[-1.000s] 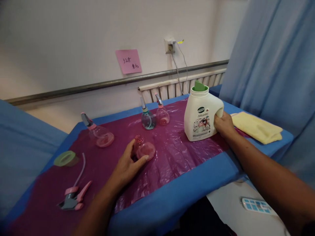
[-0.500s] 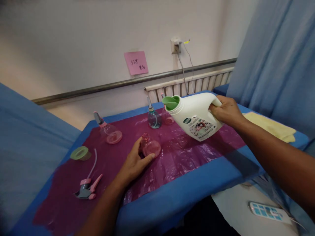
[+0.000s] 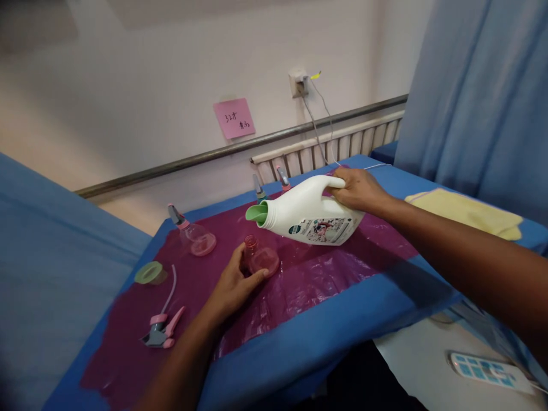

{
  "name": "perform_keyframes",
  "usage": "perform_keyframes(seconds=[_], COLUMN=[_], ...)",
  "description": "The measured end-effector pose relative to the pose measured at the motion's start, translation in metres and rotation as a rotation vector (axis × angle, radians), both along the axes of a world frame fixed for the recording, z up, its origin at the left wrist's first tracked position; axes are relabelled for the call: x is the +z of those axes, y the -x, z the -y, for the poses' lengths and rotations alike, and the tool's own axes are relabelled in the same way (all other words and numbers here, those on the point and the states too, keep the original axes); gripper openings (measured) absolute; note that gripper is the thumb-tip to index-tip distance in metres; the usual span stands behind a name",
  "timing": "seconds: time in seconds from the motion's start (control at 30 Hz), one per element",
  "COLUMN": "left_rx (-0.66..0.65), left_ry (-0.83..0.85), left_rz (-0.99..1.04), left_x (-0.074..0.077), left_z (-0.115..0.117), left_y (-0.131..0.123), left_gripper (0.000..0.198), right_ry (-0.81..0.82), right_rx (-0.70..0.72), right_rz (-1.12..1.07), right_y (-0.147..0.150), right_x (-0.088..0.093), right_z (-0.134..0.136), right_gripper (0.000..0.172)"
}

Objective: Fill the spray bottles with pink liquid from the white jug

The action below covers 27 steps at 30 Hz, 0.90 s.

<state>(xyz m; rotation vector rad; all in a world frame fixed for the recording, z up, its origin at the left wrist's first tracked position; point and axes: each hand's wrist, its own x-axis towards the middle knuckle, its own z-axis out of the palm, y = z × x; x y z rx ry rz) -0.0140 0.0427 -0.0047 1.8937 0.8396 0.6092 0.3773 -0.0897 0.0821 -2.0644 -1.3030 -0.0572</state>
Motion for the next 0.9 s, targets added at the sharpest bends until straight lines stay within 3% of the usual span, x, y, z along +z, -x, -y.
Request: perform_keyframes(seconds=[0.17, 0.33, 0.7, 0.9], left_rx=[0.005, -0.049, 0.097, 0.183], left_ry=[-0.030, 0.035, 0.049, -0.035], left_rz=[-0.038, 0.016, 0.000, -0.008], left_x=[0.001, 0.007, 0.014, 0.034], left_z=[-0.001, 0.003, 0.009, 0.012], left_y=[0.000, -0.004, -0.007, 0.007], left_gripper=[0.096, 0.093, 0.092, 0.087], right_ry=[0.048, 0.168, 0.256, 0.291], right_rx=[0.025, -0.063, -0.211, -0.220], right_rz=[0.094, 0.264, 0.273, 0.336], right_y=[0.002, 0.012, 0.007, 0.004], right_x=[0.004, 0.010, 0.007, 0.004], right_z=[-0.004, -0.010, -0.005, -0.009], right_gripper=[0.025, 0.035, 0.048, 0.052])
